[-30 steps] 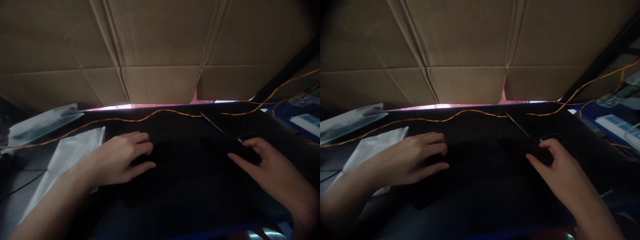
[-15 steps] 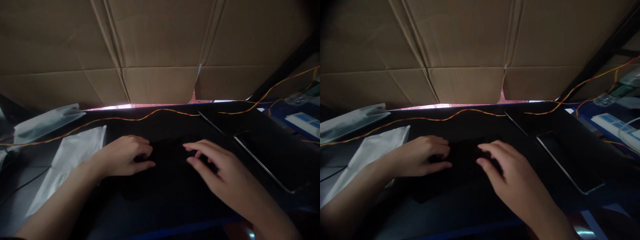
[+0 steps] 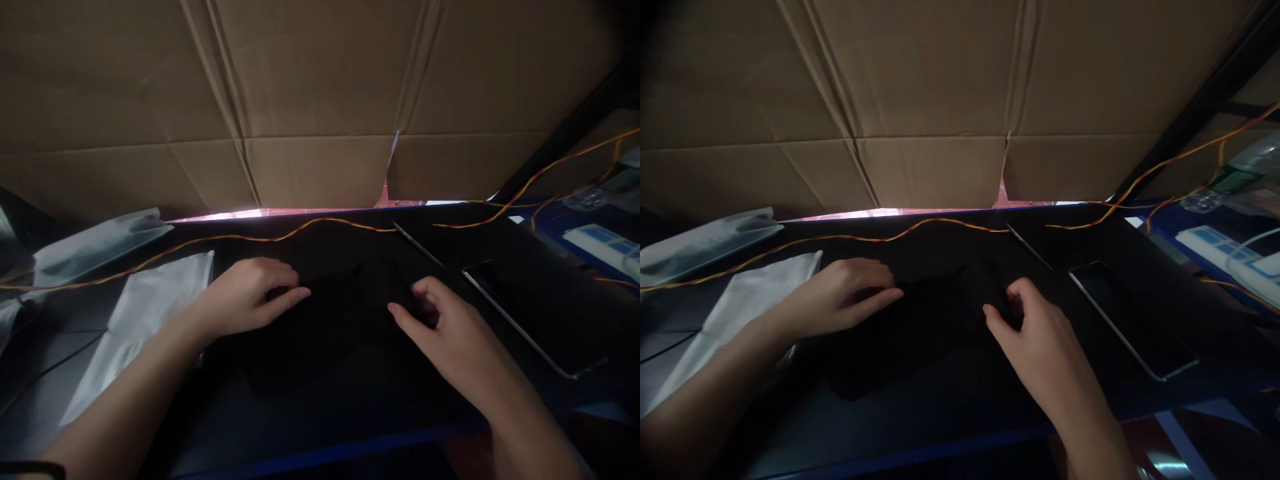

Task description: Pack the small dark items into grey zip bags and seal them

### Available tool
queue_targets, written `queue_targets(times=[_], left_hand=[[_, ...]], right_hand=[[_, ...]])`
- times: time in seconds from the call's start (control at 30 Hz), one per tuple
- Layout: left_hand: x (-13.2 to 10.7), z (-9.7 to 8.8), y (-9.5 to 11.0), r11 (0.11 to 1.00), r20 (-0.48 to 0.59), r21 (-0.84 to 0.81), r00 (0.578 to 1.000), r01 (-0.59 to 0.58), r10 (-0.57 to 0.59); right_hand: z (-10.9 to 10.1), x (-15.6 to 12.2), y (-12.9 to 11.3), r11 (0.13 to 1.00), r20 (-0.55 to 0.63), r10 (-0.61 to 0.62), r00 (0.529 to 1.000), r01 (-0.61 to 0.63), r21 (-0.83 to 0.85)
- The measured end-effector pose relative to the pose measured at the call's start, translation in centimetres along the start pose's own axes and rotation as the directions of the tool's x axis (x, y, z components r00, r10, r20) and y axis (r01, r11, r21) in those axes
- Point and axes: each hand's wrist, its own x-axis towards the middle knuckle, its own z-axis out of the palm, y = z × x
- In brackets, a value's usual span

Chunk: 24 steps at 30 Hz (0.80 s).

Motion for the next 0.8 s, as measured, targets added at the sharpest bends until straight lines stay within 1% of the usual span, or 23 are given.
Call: queue_targets(times=[0.03,0.07,0.1,0.13,0.17,0.2,0.23,0.27,0.3,0.33,0.37,0.4,0.43,0.47,0.5,0.57,0.63,0.67,0.73,0.77,0.8], left_hand=[[0.0,0.0,-0.2,1.0,-0.025,0.01,0.999,0.022,-0.022],[0.0,0.0,-0.3,0.999,-0.049,0.017,0.998,0.045,-0.044],[0.0,0.0,-0.5,0.998,-0.071,0.022,0.995,0.067,-0.065],[0.0,0.1,-0.6,0.996,-0.09,0.026,0.992,0.087,-0.085],[0.0,0.1,-0.7,0.994,-0.104,0.029,0.989,0.104,-0.101],[0.0,0.2,-0.7,0.992,-0.111,0.033,0.987,0.118,-0.114],[0.0,0.2,-0.8,0.991,-0.111,0.036,0.986,0.128,-0.124],[0.0,0.3,-0.8,0.989,-0.111,0.039,0.985,0.141,-0.136],[0.0,0.4,-0.8,0.987,-0.11,0.044,0.983,0.156,-0.15],[0.0,0.4,-0.8,0.984,-0.11,0.048,0.98,0.172,-0.166],[0.0,0.5,-0.8,0.98,-0.111,0.053,0.977,0.19,-0.183],[0.0,0.6,-0.8,0.977,-0.111,0.059,0.974,0.207,-0.2],[0.0,0.7,-0.8,0.973,-0.112,0.066,0.971,0.221,-0.213],[0.0,0.7,-0.8,0.971,-0.111,0.075,0.969,0.229,-0.22],[0.0,0.7,-0.7,0.969,-0.11,0.085,0.969,0.232,-0.222],[0.2,0.6,-0.6,0.962,-0.112,0.131,0.968,0.239,-0.225],[0.1,0.1,-0.5,0.929,-0.127,0.248,0.96,0.273,-0.248],[-0.2,-0.3,-0.6,0.89,-0.14,0.331,0.949,0.313,-0.282],[-1.2,-1.4,-1.3,0.769,-0.179,0.481,0.906,0.42,-0.383],[-2.0,-2.0,-1.8,0.703,-0.203,0.524,0.872,0.482,-0.446],[-2.9,-2.5,-2.5,0.653,-0.215,0.529,0.83,0.542,-0.515]], right_hand=[[-0.3,0.1,-0.4,0.999,-0.045,-0.031,0.999,0.032,0.026],[-0.5,0.1,-0.8,0.996,-0.114,-0.078,0.99,0.082,0.039],[-0.7,0.1,-1.4,0.989,-0.197,-0.136,0.971,0.144,0.03],[-0.7,-0.1,-2.1,0.978,-0.267,-0.203,0.942,0.211,-0.001],[-0.5,-0.3,-2.9,0.96,-0.31,-0.278,0.909,0.277,-0.05],[0.0,-0.6,-3.8,0.935,-0.318,-0.353,0.88,0.336,-0.11],[0.6,-0.9,-4.8,0.902,-0.278,-0.431,0.859,0.399,-0.166],[1.4,-1.2,-5.7,0.865,-0.206,-0.494,0.845,0.455,-0.21],[2.3,-1.6,-6.5,0.834,-0.069,-0.527,0.847,0.499,-0.235],[3.1,-1.8,-7.0,0.818,0.061,-0.527,0.847,0.526,-0.235],[3.6,-2.0,-7.4,0.821,0.171,-0.504,0.847,0.531,-0.208],[4.0,-2.1,-7.5,0.84,0.247,-0.472,0.846,0.517,-0.166],[3.9,-2.2,-7.5,0.865,0.291,-0.445,0.847,0.491,-0.106],[3.6,-2.1,-7.3,0.886,0.308,-0.431,0.848,0.462,-0.033],[3.0,-1.9,-7.0,0.898,0.3,-0.43,0.852,0.437,0.045],[1.2,-1.3,-6.5,0.886,0.244,-0.461,0.853,0.429,0.176],[-0.7,-0.3,-6.4,0.857,0.131,-0.501,0.856,0.47,0.212],[-1.4,0.3,-6.5,0.841,0.067,-0.523,0.849,0.502,0.204],[-2.1,1.8,-6.9,0.803,-0.014,-0.576,0.817,0.569,0.175],[-2.1,2.7,-7.2,0.782,-0.019,-0.606,0.795,0.6,0.169],[-1.8,3.6,-7.3,0.761,-0.003,-0.635,0.773,0.626,0.169]])
